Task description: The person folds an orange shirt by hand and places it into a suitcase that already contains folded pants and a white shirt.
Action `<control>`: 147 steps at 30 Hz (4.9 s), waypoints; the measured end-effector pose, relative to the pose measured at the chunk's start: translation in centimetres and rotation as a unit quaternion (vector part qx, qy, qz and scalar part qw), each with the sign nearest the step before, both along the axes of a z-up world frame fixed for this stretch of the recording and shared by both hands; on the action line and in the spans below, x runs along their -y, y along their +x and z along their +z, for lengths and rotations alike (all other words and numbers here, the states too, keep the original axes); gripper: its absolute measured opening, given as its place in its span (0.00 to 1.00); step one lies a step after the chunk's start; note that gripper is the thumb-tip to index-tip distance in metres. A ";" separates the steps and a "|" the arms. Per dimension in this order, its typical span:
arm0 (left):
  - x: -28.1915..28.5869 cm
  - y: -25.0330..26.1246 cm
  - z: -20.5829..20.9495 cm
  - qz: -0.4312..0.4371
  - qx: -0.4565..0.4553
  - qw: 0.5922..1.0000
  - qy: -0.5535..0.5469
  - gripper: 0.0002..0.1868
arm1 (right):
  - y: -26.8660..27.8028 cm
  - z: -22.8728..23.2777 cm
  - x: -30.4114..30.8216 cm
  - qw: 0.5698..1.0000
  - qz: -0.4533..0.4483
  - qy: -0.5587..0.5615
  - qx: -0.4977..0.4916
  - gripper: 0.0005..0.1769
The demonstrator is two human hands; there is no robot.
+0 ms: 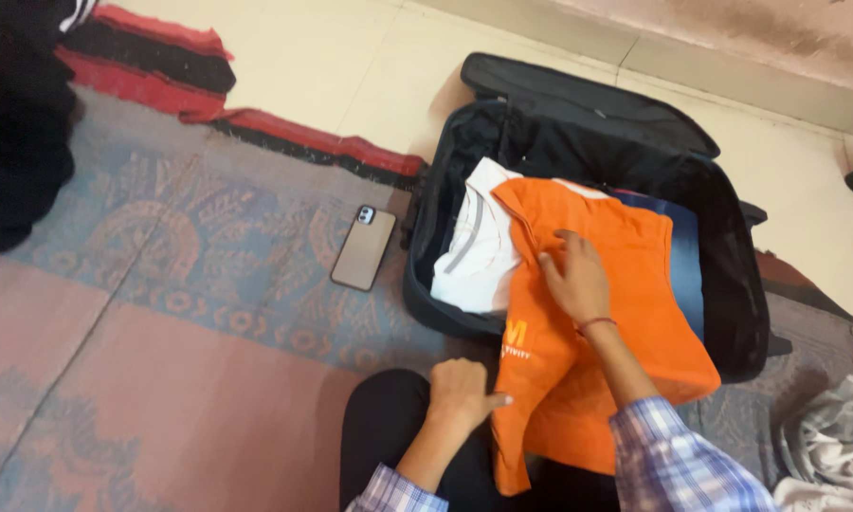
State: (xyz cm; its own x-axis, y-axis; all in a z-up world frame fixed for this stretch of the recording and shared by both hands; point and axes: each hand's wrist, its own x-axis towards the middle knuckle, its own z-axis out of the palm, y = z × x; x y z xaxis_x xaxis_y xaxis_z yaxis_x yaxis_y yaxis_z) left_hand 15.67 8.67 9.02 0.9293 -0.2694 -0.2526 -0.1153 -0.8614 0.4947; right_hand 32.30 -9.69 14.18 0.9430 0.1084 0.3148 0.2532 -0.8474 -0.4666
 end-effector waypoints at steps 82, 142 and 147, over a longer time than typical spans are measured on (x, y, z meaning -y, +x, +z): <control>2.9 -17.6 -0.8 0.250 -0.186 0.813 -0.492 0.19 | -31.2 -1.7 -0.5 0.867 -0.040 0.406 -0.286 0.18; -0.2 8.6 4.4 0.140 0.227 0.962 -0.066 0.14 | 12.9 1.3 -0.7 0.885 0.138 -0.406 0.182 0.08; -1.6 8.9 4.4 0.136 0.207 0.966 -0.079 0.13 | 13.9 1.7 -1.3 0.913 0.094 -0.346 0.194 0.07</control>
